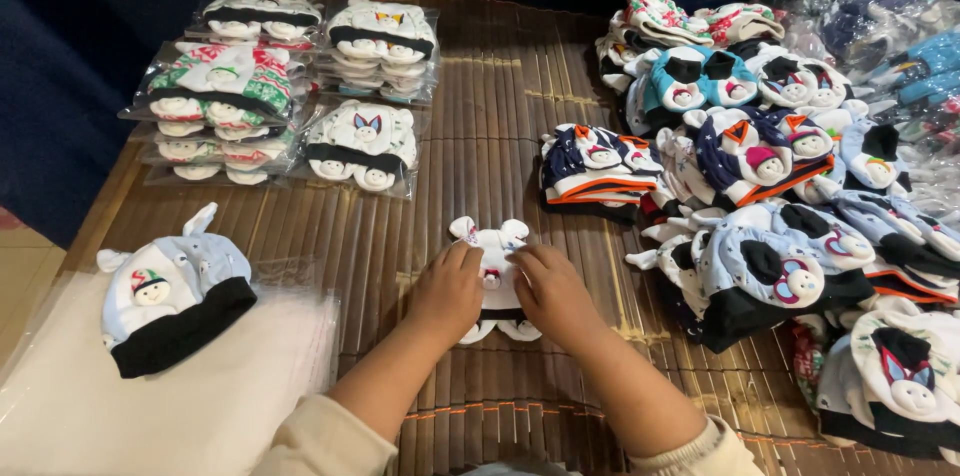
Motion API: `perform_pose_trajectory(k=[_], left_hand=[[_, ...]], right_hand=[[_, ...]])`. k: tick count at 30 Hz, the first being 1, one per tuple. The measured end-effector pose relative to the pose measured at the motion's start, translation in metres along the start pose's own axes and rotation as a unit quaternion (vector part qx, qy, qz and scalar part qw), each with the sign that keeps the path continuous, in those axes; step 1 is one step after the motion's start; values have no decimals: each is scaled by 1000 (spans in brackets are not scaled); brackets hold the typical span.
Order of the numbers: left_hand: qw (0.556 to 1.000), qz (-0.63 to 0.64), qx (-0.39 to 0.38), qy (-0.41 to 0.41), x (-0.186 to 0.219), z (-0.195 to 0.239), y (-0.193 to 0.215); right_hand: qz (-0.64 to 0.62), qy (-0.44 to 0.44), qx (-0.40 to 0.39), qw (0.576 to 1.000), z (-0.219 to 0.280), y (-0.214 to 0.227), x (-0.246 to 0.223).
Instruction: Packaging baby hats and booties into clear plastic bags and stacking them.
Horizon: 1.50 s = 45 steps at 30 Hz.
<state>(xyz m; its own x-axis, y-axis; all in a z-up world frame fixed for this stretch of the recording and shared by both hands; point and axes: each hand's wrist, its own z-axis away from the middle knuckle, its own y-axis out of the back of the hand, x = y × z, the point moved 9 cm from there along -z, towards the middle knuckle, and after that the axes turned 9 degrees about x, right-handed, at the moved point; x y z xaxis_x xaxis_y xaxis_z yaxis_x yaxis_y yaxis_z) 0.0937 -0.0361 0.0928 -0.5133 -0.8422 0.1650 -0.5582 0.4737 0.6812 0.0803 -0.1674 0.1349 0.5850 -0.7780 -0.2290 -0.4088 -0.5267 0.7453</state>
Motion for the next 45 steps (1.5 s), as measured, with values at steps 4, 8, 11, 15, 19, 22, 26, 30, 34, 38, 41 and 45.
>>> perform_pose_trajectory(k=[4, 8, 11, 15, 19, 22, 26, 30, 34, 38, 41, 45], left_hand=[[994, 49, -79, 56, -9, 6, -43], [986, 43, -147, 63, -16, 13, -52], [985, 52, -152, 67, -17, 10, -41], [989, 22, -135, 56, -21, 17, -52], [989, 28, -128, 69, -27, 22, -59], [989, 21, -130, 73, -29, 24, -59], [982, 28, -161, 92, -34, 28, -62], [978, 35, -176, 103, -38, 34, -57], [965, -11, -241, 105, -46, 53, -59], [949, -43, -284, 127, -51, 71, -39], [943, -35, -296, 146, -50, 82, 3], [976, -26, -203, 70, -77, 115, 48]], right_hand=[[-34, -3, 20, 999, -6, -33, -1], [32, -20, -74, 997, 12, -68, 22], [44, -43, -130, 990, 15, -74, 29], [36, -82, -195, 977, 18, -74, 37], [39, -105, -241, 964, 22, -78, 42], [53, -118, -265, 955, 27, -81, 47], [51, -143, -280, 948, 34, -76, 55], [40, -158, -259, 952, 45, -65, 64], [60, -164, -250, 952, 61, -61, 74], [83, -172, -236, 953, 74, -60, 85], [78, -177, -218, 957, 75, -52, 81], [67, -115, -54, 990, 75, -49, 77]])
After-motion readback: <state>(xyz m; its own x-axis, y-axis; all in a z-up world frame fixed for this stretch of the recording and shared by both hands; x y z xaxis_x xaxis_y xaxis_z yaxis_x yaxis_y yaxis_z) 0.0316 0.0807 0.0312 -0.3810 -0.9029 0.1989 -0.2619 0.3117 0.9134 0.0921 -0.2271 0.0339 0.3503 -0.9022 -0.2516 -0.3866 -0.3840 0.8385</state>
